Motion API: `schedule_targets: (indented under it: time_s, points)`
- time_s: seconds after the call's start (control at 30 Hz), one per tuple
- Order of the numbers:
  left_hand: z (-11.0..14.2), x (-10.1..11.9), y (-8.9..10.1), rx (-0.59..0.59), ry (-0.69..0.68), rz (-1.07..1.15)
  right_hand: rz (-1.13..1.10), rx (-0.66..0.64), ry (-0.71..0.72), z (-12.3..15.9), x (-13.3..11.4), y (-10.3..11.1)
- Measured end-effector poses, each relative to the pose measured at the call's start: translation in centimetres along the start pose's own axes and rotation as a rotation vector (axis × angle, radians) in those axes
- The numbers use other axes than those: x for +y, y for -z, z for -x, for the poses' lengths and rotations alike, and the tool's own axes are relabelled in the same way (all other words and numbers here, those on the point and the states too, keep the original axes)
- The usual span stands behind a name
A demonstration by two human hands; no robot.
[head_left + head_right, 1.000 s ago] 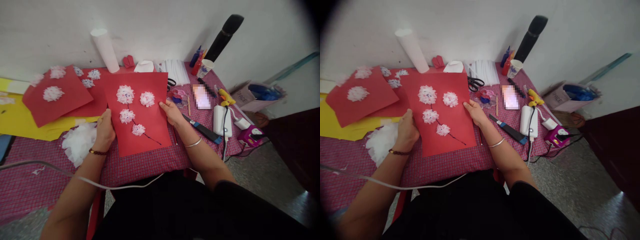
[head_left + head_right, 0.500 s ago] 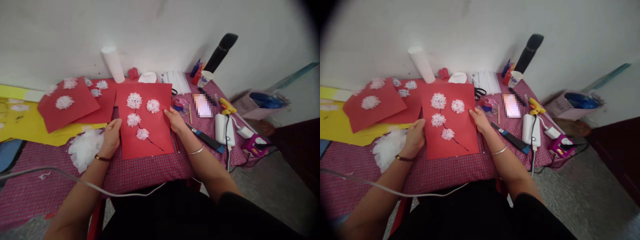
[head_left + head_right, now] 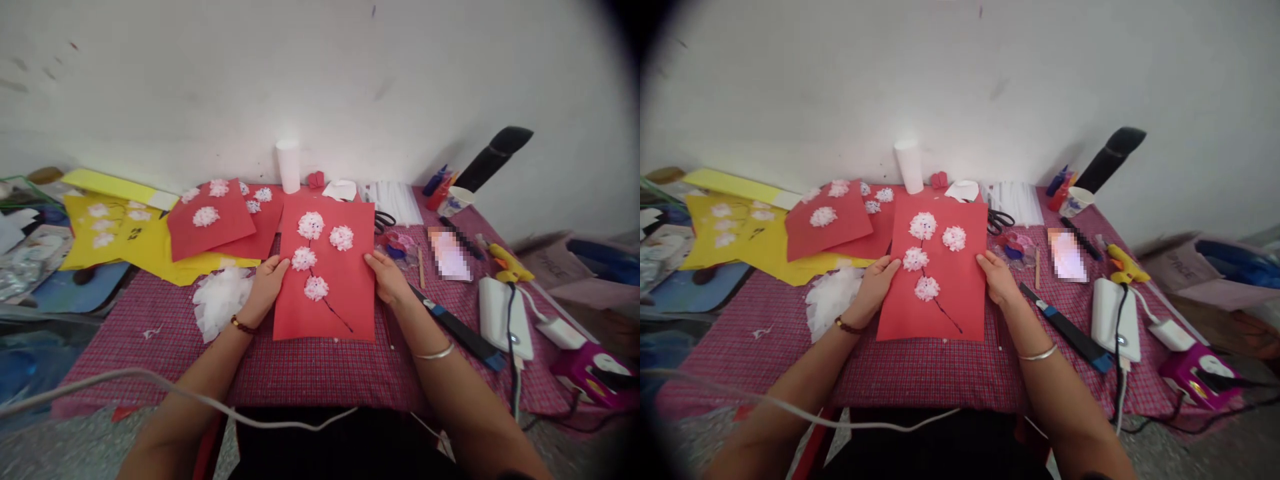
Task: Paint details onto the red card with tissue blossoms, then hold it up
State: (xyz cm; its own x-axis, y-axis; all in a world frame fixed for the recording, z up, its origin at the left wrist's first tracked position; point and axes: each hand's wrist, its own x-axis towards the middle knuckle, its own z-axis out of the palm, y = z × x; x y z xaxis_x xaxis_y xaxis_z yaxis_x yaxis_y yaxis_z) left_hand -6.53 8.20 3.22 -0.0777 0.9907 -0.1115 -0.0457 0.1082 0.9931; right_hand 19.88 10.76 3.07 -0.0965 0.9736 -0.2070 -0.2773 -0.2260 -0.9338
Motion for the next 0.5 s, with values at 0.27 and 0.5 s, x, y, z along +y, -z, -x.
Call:
schedule_targets:
  time_s: [0.27, 0.5]
  points:
    - [-4.0, 5.1, 6.0, 0.133, -0.054, 0.07, 0.038, -0.137, -0.038, -0.1, -2.7, -2.5]
    - [-10.7, 7.3, 12.7, 0.32, -0.193, -0.001, 0.125, -0.186, -0.058, 0.0, -1.6, -2.4]
